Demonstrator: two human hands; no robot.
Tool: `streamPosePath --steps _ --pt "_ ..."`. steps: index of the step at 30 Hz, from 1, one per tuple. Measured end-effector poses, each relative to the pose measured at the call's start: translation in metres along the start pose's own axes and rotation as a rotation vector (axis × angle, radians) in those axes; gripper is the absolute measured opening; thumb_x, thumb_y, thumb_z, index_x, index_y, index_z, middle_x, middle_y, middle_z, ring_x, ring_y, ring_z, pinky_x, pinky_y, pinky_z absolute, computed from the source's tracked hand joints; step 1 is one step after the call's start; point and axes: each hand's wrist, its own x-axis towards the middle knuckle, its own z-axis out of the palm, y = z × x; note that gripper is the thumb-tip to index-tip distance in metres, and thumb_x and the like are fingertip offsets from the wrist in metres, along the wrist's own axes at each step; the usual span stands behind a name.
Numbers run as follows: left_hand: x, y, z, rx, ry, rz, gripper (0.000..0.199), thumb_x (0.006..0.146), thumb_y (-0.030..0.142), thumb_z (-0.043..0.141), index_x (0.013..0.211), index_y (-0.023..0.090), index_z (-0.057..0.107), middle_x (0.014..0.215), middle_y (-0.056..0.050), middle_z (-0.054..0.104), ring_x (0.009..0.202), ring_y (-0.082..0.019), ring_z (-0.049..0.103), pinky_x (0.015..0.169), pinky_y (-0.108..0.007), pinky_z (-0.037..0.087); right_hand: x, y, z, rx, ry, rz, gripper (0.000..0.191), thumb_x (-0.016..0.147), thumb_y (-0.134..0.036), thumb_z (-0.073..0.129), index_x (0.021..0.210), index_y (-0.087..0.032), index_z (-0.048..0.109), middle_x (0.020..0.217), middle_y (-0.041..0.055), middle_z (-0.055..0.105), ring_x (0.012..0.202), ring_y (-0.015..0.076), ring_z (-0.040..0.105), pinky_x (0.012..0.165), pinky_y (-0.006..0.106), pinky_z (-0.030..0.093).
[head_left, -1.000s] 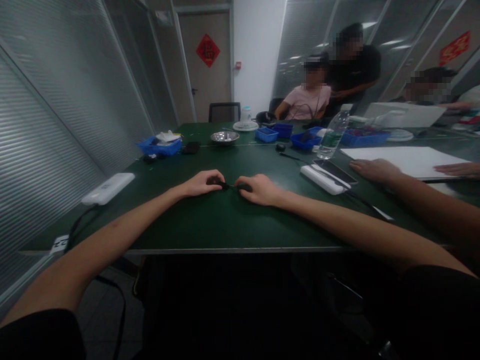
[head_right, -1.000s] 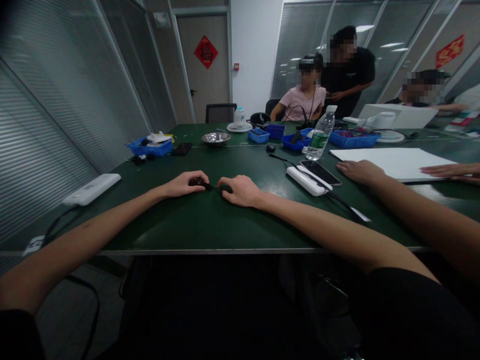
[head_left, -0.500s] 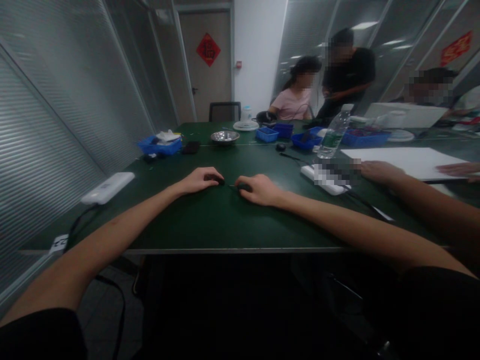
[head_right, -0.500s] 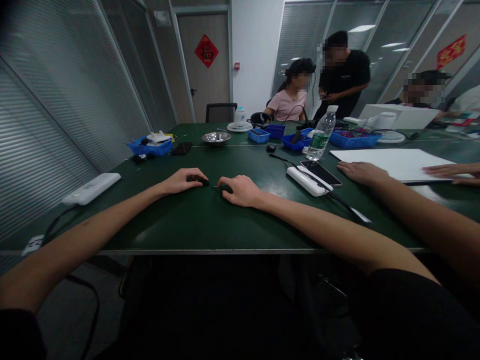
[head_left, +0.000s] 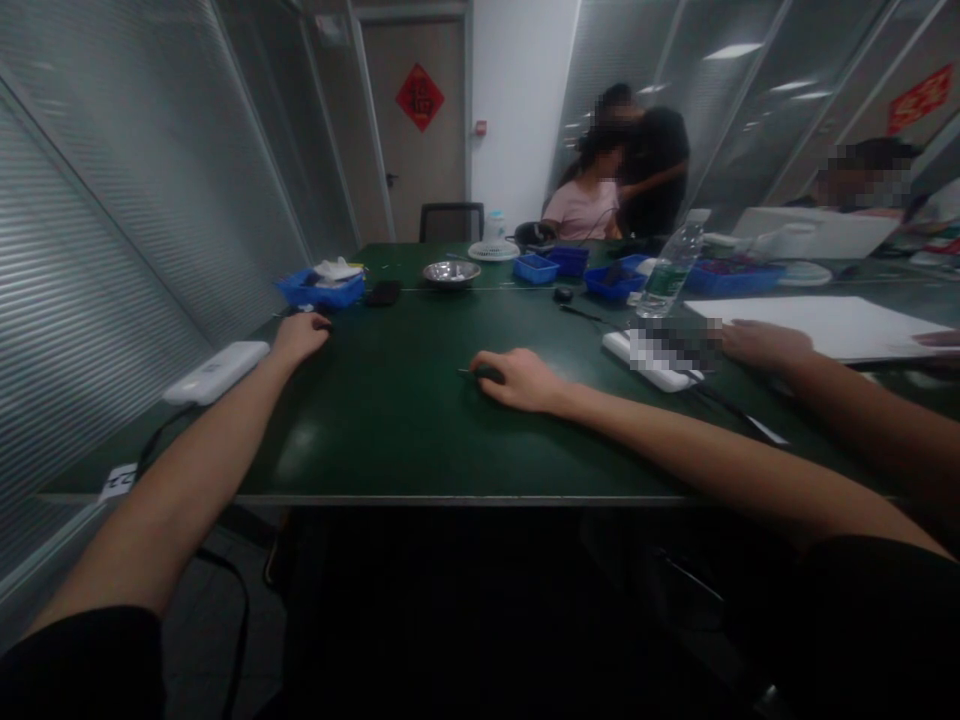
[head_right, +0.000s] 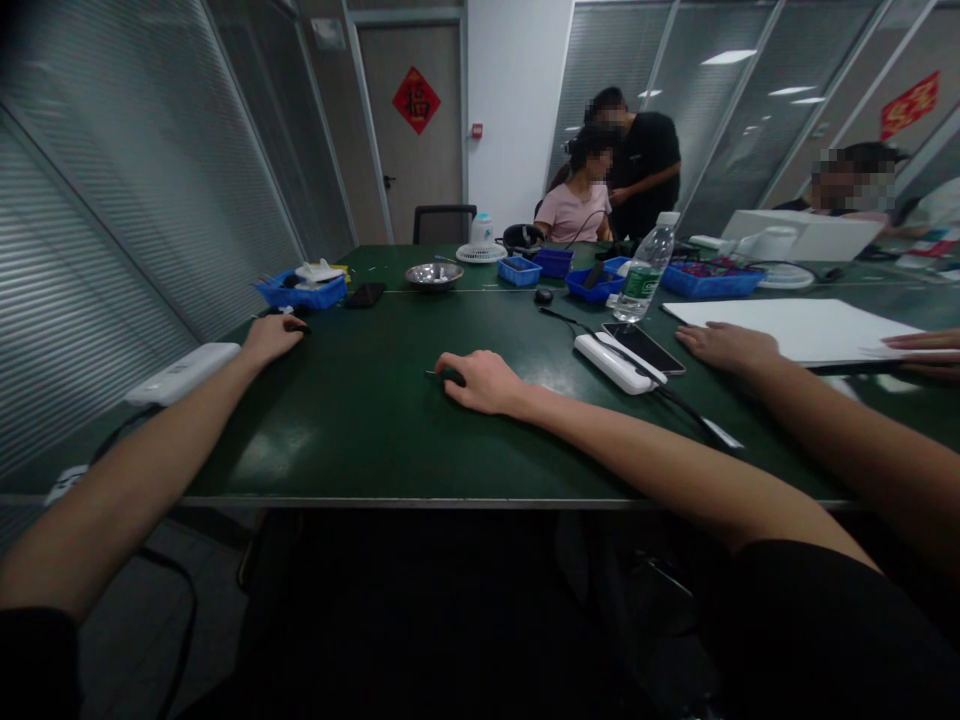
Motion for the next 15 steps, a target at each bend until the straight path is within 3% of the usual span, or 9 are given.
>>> streamPosePath --steps 6,15 --pt "0.0015 -0.0056 0.0005 0.099 -0.006 -0.037 0.042 0.078 0.021 0.066 0.118 0.016 0.077 0.124 -0.013 0.074 0.117 -0.034 0.066 0.102 -0.038 0.049 0.0004 0.0002 0.0006 -0.018 -0.003 0.0 0.033 0.097 -0.031 0.057 0.128 -0.02 0.064 0.083 0.0024 0.069 0.068 0.0146 0.057 0.07 0.027 0.04" --pt "0.0 -0.0056 -0.0015 0.084 0.029 -0.081 0.035 0.091 0.028 0.059 0.119 0.017 0.078 0.12 -0.013 0.075 0.112 -0.032 0.067 0.098 -0.038 0.049 0.0009 0.0016 0.0036 -0.052 0.022 -0.003 0.034 0.097 -0.032 0.057 0.127 -0.02 0.064 0.081 0.0022 0.068 0.068 0.0153 0.057 0.072 0.028 0.04"
